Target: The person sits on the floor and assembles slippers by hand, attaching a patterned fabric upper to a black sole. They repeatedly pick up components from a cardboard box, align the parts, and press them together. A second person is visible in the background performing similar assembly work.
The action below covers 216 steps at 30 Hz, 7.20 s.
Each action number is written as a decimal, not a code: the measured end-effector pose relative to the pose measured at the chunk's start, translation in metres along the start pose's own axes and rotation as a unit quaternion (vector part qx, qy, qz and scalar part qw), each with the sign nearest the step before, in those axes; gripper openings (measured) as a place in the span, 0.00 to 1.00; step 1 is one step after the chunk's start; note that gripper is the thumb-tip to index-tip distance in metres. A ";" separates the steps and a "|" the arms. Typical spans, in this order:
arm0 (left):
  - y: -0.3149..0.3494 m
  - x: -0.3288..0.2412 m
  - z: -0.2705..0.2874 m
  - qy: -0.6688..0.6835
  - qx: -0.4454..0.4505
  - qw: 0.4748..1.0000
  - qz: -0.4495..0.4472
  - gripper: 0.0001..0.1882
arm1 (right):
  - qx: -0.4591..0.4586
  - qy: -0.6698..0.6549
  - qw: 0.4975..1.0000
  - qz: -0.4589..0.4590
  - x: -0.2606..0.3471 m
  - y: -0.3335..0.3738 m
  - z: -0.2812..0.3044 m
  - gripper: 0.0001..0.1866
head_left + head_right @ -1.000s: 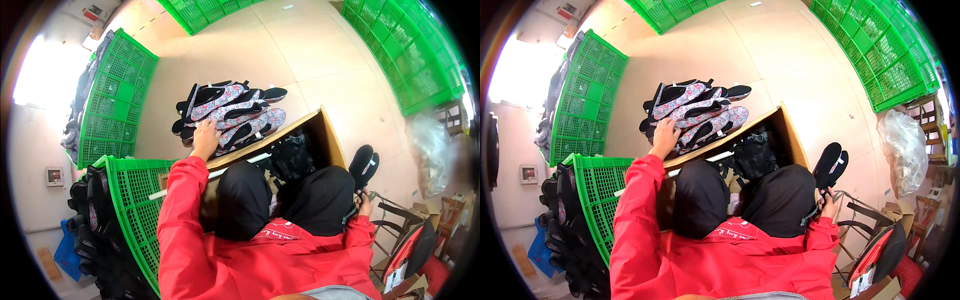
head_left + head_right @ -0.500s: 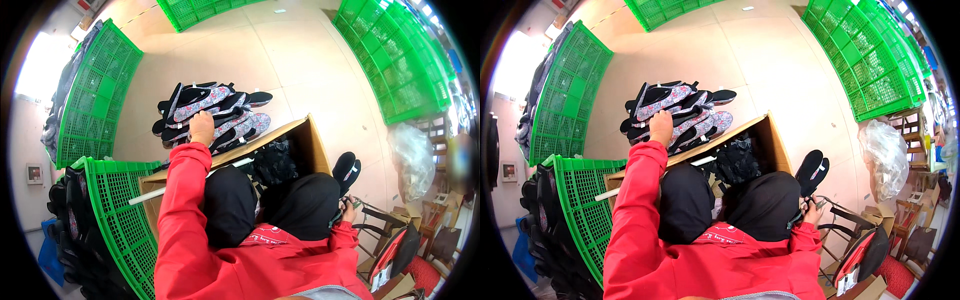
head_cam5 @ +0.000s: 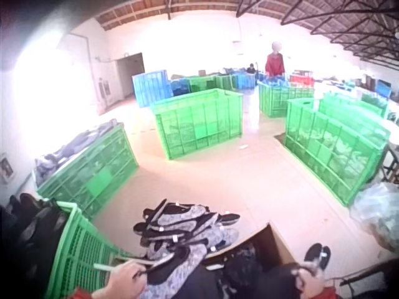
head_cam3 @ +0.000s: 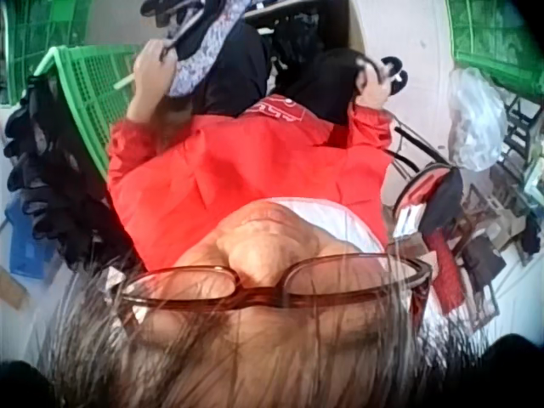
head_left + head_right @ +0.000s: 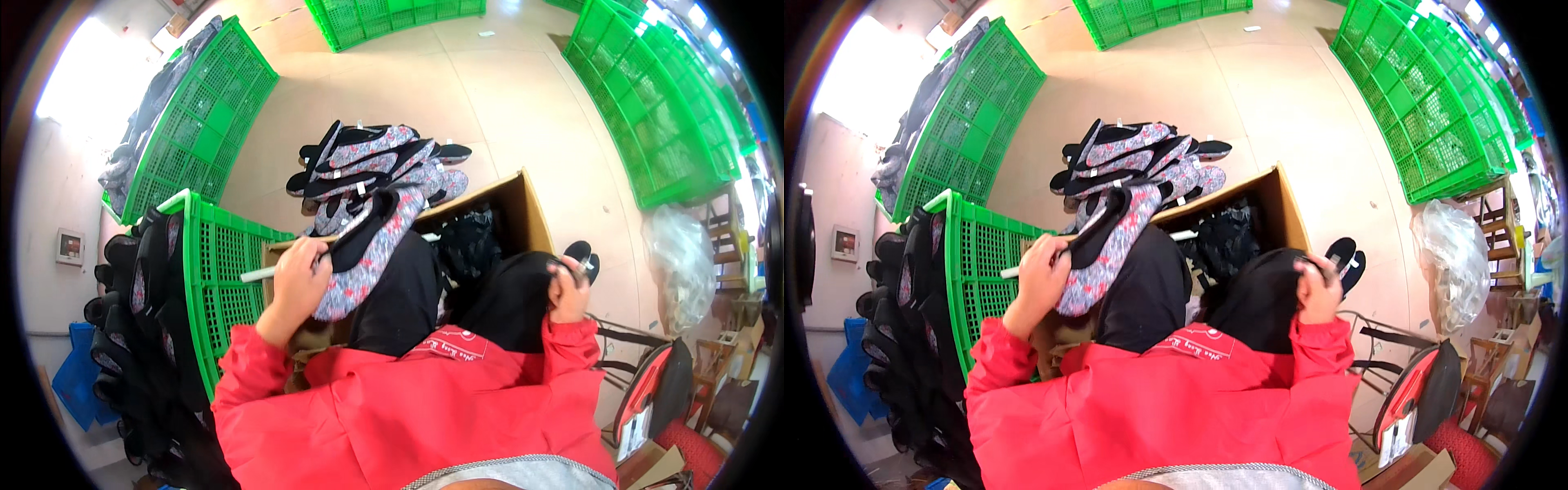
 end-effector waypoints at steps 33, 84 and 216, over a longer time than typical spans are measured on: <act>0.094 -0.099 -0.109 0.351 0.282 0.879 0.158 0.13 | 0.316 0.007 0.946 -0.075 -0.130 0.125 -0.124 0.05; 0.073 -0.063 -0.119 0.452 0.241 0.797 0.320 0.07 | 0.421 0.140 0.877 -0.182 -0.052 0.131 -0.097 0.17; 0.084 -0.086 -0.089 0.310 0.036 0.946 0.084 0.08 | 0.362 0.193 0.911 0.035 -0.107 0.159 -0.131 0.13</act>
Point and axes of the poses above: each hand's wrist, its own y-axis away from the middle knuckle, its own z-axis out of the back of the hand, x = y × z, the point moved 6 cm from there along -y, towards the middle knuckle, and after that the axes turned 9 degrees about -z, right-handed, at the moved point
